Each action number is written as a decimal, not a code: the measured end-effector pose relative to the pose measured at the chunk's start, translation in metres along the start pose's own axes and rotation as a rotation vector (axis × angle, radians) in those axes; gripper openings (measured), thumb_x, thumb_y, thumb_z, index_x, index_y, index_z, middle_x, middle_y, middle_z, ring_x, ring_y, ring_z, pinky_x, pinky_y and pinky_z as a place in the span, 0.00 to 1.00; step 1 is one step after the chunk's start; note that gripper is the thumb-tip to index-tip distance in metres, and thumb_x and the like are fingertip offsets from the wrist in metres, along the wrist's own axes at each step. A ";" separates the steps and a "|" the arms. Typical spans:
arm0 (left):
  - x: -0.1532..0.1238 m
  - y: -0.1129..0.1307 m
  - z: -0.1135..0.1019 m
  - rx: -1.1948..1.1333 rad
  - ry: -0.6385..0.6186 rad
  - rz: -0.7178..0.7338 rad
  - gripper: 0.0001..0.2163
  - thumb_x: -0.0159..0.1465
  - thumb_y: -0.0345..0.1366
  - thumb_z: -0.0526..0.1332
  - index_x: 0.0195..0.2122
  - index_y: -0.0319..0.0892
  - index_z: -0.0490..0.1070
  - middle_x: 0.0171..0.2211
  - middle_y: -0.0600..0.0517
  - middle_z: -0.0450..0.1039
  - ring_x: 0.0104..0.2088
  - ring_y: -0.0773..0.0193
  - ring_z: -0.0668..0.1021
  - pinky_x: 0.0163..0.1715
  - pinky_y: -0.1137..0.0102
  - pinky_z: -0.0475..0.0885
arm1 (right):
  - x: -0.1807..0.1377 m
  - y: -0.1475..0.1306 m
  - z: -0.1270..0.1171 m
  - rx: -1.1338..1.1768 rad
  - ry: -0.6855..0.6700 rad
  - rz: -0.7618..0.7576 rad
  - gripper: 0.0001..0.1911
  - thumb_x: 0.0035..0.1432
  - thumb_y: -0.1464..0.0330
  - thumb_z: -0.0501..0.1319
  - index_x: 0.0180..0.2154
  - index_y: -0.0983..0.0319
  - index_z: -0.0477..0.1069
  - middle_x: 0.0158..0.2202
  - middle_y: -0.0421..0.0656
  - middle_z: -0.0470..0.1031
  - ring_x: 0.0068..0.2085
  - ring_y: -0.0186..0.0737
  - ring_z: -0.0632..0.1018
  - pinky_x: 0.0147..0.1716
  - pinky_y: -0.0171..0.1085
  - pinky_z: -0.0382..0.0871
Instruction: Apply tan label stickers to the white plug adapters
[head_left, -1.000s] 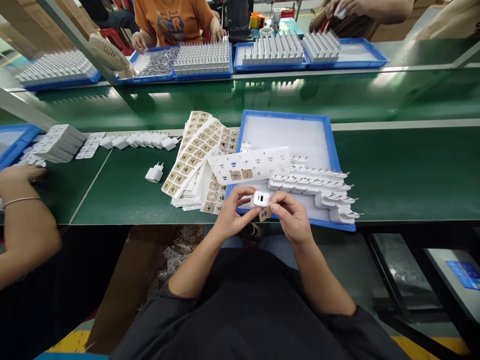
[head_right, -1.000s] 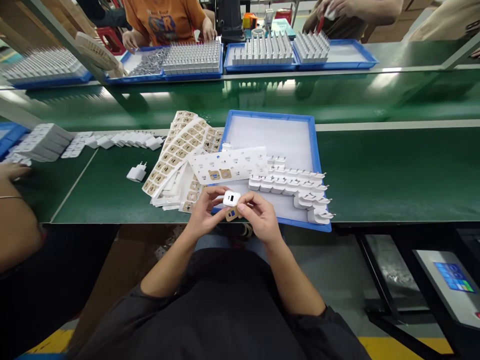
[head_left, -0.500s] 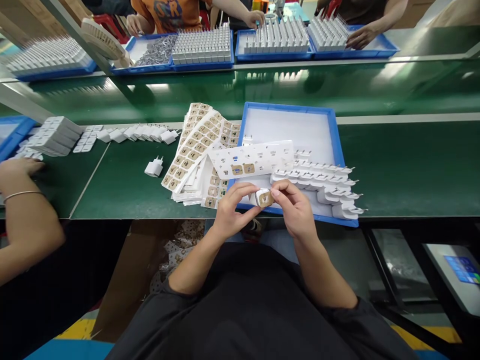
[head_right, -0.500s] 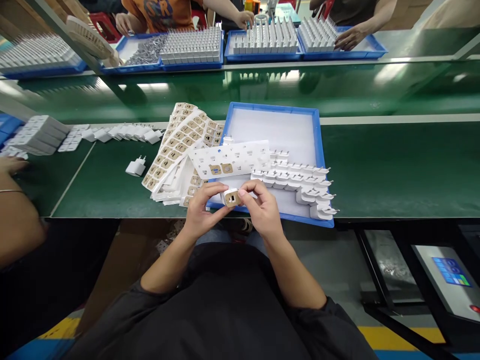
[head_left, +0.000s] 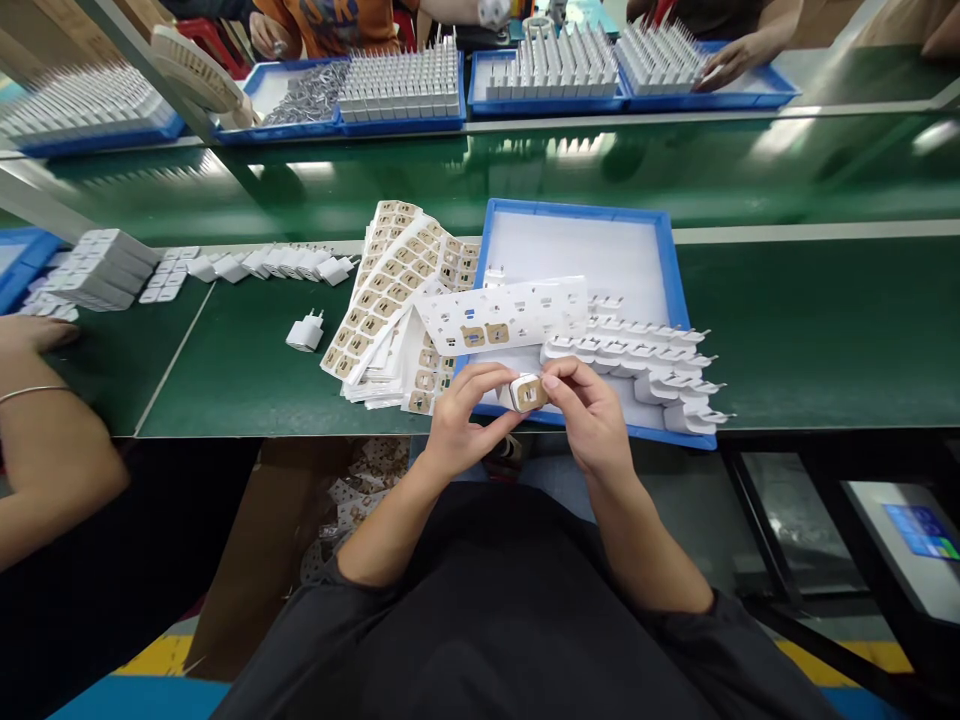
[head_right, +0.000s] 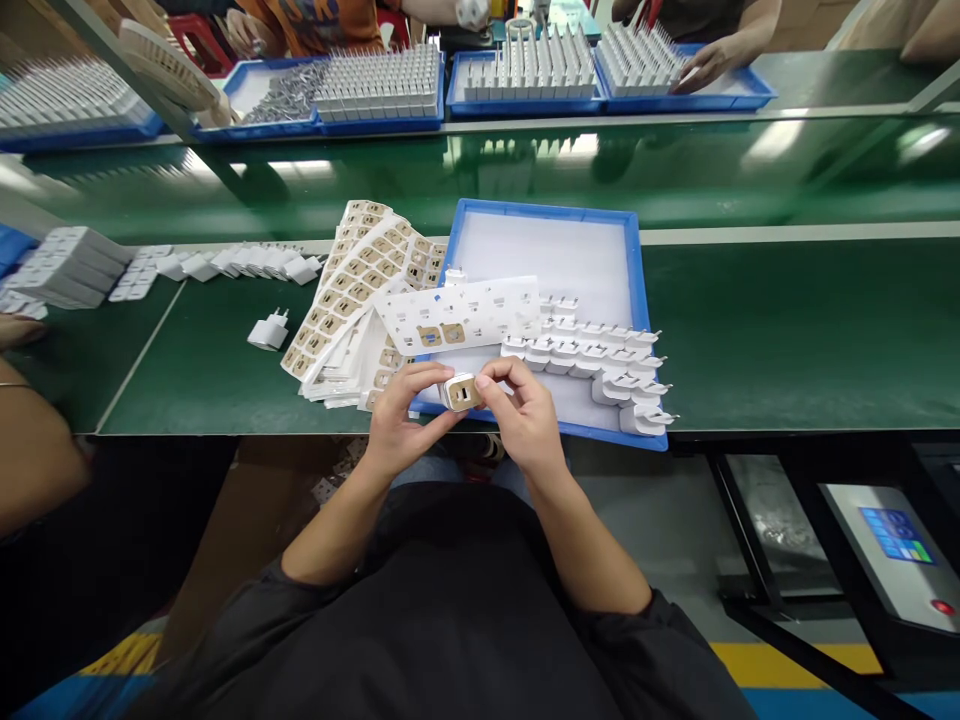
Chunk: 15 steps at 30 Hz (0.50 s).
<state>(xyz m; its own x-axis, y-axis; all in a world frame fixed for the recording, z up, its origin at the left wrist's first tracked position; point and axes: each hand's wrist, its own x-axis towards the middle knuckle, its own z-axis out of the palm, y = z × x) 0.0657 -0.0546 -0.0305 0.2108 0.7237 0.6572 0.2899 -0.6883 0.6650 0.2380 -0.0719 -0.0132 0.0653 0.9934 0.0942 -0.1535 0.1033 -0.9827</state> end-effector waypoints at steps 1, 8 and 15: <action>0.000 0.000 0.000 0.005 0.002 0.004 0.18 0.63 0.34 0.71 0.53 0.46 0.72 0.46 0.48 0.79 0.49 0.59 0.81 0.49 0.65 0.77 | 0.000 0.000 0.000 0.004 0.002 -0.001 0.08 0.64 0.62 0.65 0.34 0.59 0.73 0.33 0.39 0.70 0.33 0.35 0.72 0.34 0.35 0.70; -0.001 0.000 -0.001 0.084 0.016 0.002 0.16 0.64 0.36 0.69 0.52 0.46 0.72 0.45 0.48 0.79 0.48 0.58 0.81 0.49 0.63 0.77 | -0.001 0.001 0.001 0.012 0.007 0.005 0.09 0.64 0.61 0.65 0.34 0.59 0.73 0.33 0.38 0.70 0.32 0.35 0.73 0.34 0.36 0.71; 0.001 0.003 -0.002 0.104 0.021 0.031 0.15 0.64 0.36 0.69 0.51 0.46 0.72 0.45 0.48 0.79 0.48 0.59 0.81 0.48 0.64 0.78 | -0.001 -0.001 0.004 0.001 0.012 0.000 0.09 0.64 0.61 0.65 0.34 0.59 0.73 0.32 0.39 0.70 0.33 0.36 0.74 0.35 0.36 0.73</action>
<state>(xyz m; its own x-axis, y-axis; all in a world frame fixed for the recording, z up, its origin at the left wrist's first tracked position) 0.0654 -0.0561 -0.0268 0.2020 0.7001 0.6849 0.3786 -0.7007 0.6047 0.2346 -0.0729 -0.0119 0.0776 0.9927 0.0925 -0.1547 0.1036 -0.9825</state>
